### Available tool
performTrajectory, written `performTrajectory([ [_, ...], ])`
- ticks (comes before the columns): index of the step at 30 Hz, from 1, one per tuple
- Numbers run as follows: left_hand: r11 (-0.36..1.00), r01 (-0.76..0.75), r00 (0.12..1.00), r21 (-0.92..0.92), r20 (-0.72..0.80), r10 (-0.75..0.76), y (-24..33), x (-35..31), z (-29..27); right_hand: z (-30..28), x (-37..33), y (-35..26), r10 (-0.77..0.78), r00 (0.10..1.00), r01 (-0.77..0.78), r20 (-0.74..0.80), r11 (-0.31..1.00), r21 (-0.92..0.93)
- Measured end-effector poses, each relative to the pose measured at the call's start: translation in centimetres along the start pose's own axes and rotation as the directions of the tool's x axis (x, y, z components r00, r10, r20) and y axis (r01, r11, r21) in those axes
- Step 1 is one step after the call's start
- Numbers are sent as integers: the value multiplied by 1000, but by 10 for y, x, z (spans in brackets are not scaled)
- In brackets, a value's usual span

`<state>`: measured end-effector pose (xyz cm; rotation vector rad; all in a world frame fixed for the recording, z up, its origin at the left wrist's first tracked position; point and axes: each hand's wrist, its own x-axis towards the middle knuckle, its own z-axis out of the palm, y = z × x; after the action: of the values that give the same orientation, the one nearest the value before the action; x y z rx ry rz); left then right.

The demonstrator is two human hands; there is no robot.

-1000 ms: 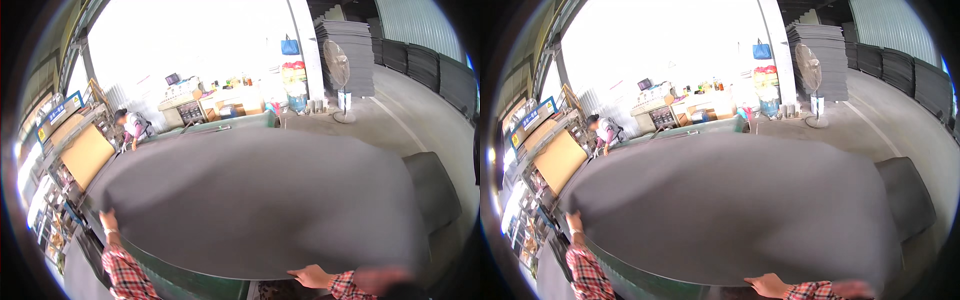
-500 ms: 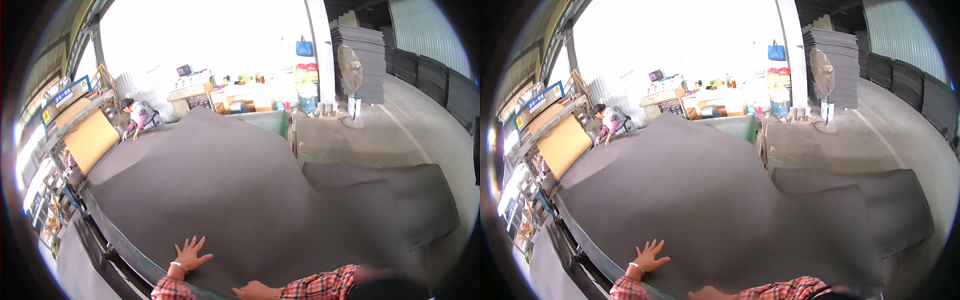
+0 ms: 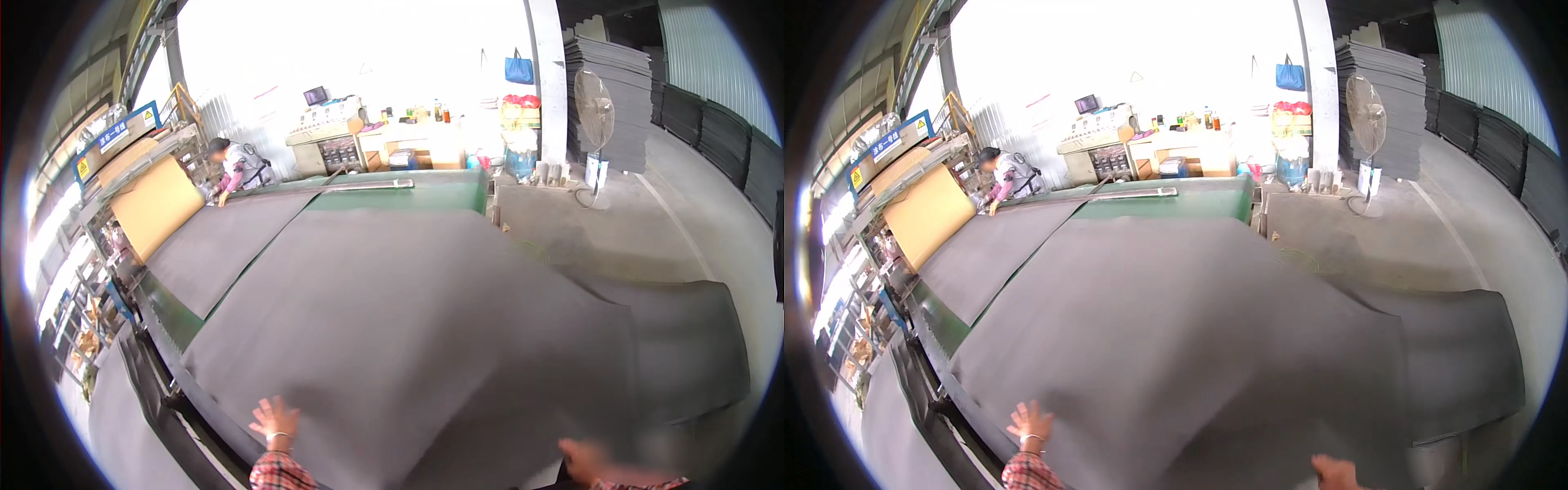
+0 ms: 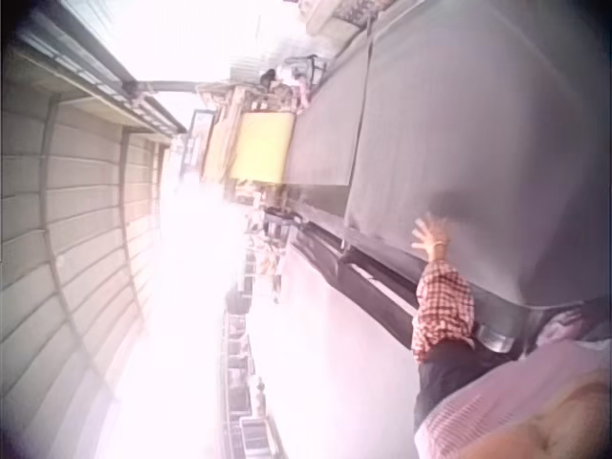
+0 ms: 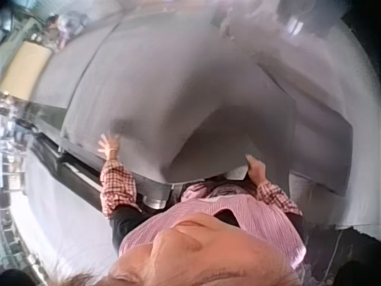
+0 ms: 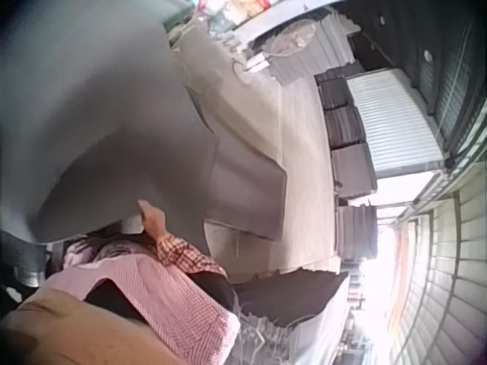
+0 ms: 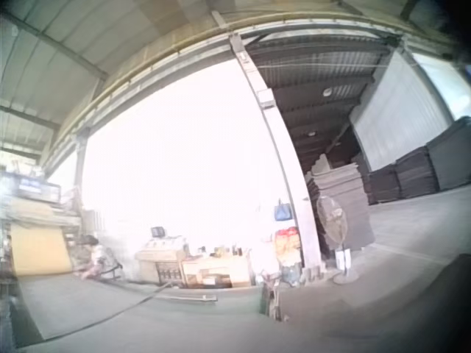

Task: Handling and positioning large gray foam or rubber sheets onto a conveyor machine for processing

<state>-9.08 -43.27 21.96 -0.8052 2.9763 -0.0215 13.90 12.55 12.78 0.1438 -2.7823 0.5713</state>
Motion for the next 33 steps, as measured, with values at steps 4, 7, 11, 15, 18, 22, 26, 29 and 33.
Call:
performTrajectory([
  [4,646,-682,688,-343,-4,725,97,-121,-15,-49,140,-14,-111,992,105,-61,990,-94],
  [7,744,-595,770,-304,51,636,94,-99,18,-84,196,-50,-311,942,294,-123,945,-140],
  [11,922,-376,924,-92,36,381,66,-16,20,-81,244,-113,-504,852,480,-143,860,-173],
  [15,993,-112,980,-38,160,116,55,46,-13,-57,272,-177,-574,780,531,-251,818,-222],
  [18,992,-119,991,29,58,118,65,65,-35,-37,265,-199,-529,786,497,-320,849,-180],
  [22,648,-599,628,-470,226,744,113,-26,-45,-8,223,-185,-478,849,461,-224,878,-125],
  [26,796,-552,716,-250,348,606,87,-3,14,28,166,-189,-487,871,491,-61,869,62],
  [29,873,-455,843,-174,231,485,75,18,7,60,139,-187,-516,851,503,97,854,129],
  [33,986,-163,942,-47,289,169,53,67,-9,69,129,-186,-538,830,459,146,807,371],
])
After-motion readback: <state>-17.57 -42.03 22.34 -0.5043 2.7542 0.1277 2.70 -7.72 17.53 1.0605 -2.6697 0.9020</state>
